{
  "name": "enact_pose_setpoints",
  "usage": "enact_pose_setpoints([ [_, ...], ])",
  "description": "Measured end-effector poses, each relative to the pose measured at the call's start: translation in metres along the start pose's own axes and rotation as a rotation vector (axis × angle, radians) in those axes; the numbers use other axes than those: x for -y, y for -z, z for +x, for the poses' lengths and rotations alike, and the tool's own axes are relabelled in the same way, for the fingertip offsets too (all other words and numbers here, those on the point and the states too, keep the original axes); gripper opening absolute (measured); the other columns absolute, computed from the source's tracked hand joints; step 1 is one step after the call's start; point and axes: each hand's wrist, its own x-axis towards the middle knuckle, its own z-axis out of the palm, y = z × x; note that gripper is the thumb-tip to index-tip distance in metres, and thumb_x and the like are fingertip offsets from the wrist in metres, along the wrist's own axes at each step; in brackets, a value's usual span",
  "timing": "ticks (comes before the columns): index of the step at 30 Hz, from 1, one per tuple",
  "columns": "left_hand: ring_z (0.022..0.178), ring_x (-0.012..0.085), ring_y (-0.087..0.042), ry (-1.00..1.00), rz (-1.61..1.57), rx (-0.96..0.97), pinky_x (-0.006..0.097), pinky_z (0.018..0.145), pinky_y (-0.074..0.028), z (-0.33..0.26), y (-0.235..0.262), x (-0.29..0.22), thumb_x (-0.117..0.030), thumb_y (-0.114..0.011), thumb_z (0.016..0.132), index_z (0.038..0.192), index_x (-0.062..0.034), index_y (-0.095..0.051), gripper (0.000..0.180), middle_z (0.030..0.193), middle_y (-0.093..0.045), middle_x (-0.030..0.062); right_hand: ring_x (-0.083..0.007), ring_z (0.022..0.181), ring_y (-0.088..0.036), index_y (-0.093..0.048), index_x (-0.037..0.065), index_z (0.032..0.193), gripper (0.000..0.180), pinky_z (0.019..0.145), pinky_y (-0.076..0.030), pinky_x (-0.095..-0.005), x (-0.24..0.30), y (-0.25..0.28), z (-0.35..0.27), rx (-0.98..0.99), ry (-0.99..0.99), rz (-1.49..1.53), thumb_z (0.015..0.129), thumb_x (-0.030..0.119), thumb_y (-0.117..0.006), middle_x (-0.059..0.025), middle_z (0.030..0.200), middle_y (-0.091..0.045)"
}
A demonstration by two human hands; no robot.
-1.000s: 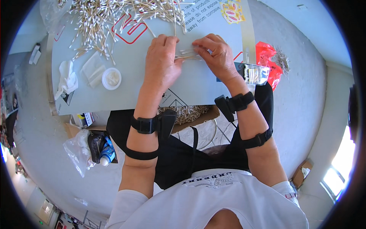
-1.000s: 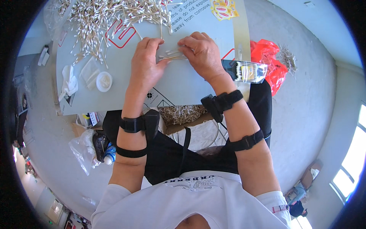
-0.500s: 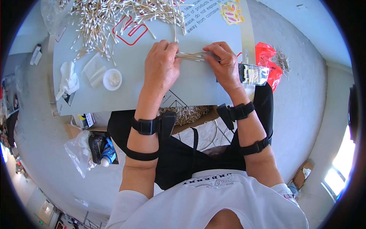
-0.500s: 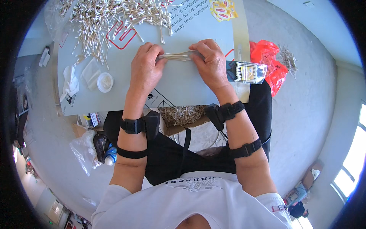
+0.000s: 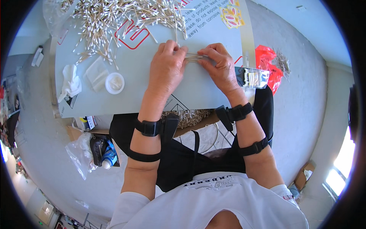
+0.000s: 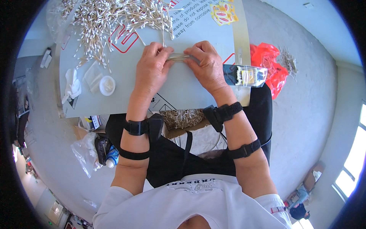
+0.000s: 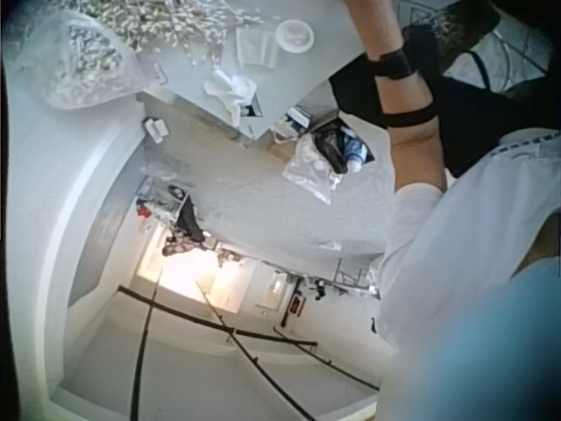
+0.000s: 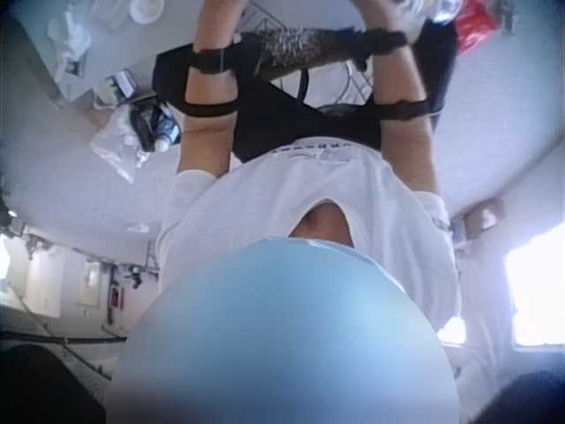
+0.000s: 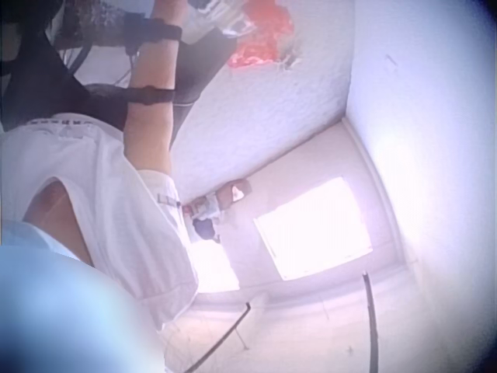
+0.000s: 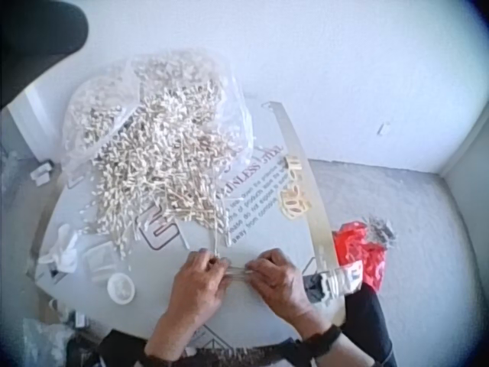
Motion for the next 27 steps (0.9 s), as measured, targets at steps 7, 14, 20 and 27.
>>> enact_pose_setpoints([
  [7,0.086,0.0286,-0.06,-0.087,0.001,0.24,0.04,0.074,-0.052,-0.011,0.006,-0.003,-0.007,-0.074,0.07,0.082,-0.0051,-0.061,0.018,0.085,-0.059,0.0086,-0.0285,0.08,-0.062,-0.07,0.006,0.091,0.017,0.073,-0.051,-0.0378,0.008,0.006,-0.011,0.157,0.025,-0.024,0.075,0.009,-0.074,-0.0086,0.088,-0.061],
  [14,0.088,0.0294,-0.061,-0.017,-0.058,0.296,0.041,0.073,-0.052,-0.007,0.014,-0.011,-0.008,-0.075,0.071,0.082,-0.0046,-0.06,0.019,0.086,-0.061,0.0096,-0.0283,0.077,-0.064,-0.066,0.002,0.089,0.029,0.068,-0.052,-0.0409,0.017,-0.001,0.025,0.085,-0.218,-0.054,0.076,0.025,-0.078,-0.0121,0.094,-0.064],
  [20,0.09,0.0301,-0.06,0.227,-0.102,0.289,0.041,0.076,-0.051,-0.005,0.017,0.001,-0.005,-0.073,0.07,0.087,-0.0031,-0.06,0.022,0.091,-0.061,0.01,-0.0346,0.087,-0.067,-0.061,-0.003,0.1,0.064,0.074,-0.055,-0.0425,0.039,-0.039,0.068,0.074,-0.189,-0.488,0.073,0.053,-0.074,-0.0197,0.096,-0.065],
  [27,0.114,0.031,-0.051,0.065,0.111,-0.021,0.042,0.094,-0.042,0.006,0.002,0.02,0.006,-0.061,0.073,0.111,-0.003,-0.059,0.039,0.12,-0.058,0.0106,-0.0382,0.089,-0.067,-0.063,-0.003,0.097,0.041,0.077,-0.055,-0.045,0.032,-0.04,0.082,0.197,-0.255,-0.57,0.079,0.034,-0.066,-0.0225,0.099,-0.067],
])
